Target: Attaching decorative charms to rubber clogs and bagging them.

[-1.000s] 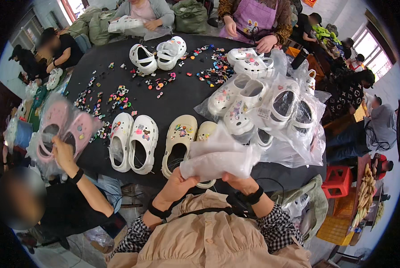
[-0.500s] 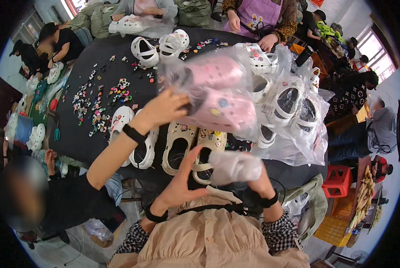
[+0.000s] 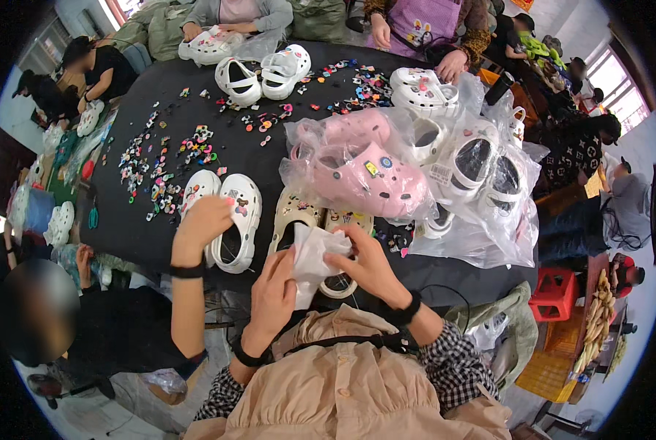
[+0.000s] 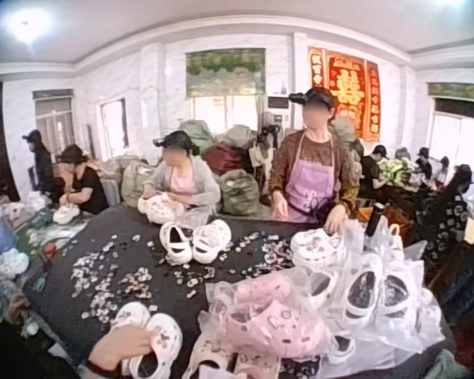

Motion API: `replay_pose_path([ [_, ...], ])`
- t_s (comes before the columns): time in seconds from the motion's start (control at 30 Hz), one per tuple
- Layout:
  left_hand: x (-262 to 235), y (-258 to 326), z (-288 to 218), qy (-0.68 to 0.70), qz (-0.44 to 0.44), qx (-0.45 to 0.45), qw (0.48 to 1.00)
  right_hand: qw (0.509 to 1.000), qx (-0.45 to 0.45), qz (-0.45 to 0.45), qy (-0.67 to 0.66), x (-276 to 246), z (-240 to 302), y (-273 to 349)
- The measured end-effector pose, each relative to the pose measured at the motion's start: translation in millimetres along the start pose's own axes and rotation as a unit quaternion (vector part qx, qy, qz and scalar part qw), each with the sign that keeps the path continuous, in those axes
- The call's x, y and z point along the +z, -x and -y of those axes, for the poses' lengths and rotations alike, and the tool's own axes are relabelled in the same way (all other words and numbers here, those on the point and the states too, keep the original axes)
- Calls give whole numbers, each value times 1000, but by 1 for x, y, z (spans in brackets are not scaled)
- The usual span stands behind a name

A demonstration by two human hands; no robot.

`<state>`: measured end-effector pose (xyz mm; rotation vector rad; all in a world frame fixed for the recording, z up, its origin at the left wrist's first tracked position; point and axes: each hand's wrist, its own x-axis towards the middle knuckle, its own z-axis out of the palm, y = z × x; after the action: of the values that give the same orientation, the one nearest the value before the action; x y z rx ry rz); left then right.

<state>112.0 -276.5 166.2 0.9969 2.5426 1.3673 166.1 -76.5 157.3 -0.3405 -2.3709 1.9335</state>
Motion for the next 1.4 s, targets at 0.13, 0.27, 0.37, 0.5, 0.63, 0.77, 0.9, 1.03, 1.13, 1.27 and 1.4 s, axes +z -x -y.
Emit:
replay_pose_path([
  [0.13, -4, 6, 12, -60, -25, 0, 998, 980, -125, -27, 151, 28, -20, -50],
  [0.27, 1, 7, 29, -86, -62, -9, 994, 964, -155, -34, 214, 47, -29, -73],
  [0.37, 6, 7, 49, -170, -7, 70, 983, 925, -222, -40, 305, 53, -43, -81],
  [0.5, 17, 11, 68, -247, 76, 108, 960, 856, -216, 2, 470, 64, -54, -79],
  [0.63, 18, 1, 64, -210, 74, 107, 969, 837, -203, -9, 509, 66, -63, -78],
  [0.77, 23, -4, 70, -251, 116, 85, 957, 855, -218, 33, 469, 50, -62, -70],
  [0.9, 28, -16, 76, -260, 104, 84, 956, 885, -271, 76, 371, 29, -50, -59],
  [1.03, 41, -32, 73, -301, 146, 49, 941, 896, -255, 53, 360, 30, -54, -58],
  [1.13, 60, -49, 92, -267, 184, -72, 943, 910, -229, 65, 339, 33, -50, -58],
  [1.27, 68, -46, 90, -223, 146, -108, 958, 913, -244, 44, 324, 34, -58, -58],
  [1.4, 55, -36, 84, -227, 106, 10, 968, 917, -233, 17, 323, 39, -67, -57],
])
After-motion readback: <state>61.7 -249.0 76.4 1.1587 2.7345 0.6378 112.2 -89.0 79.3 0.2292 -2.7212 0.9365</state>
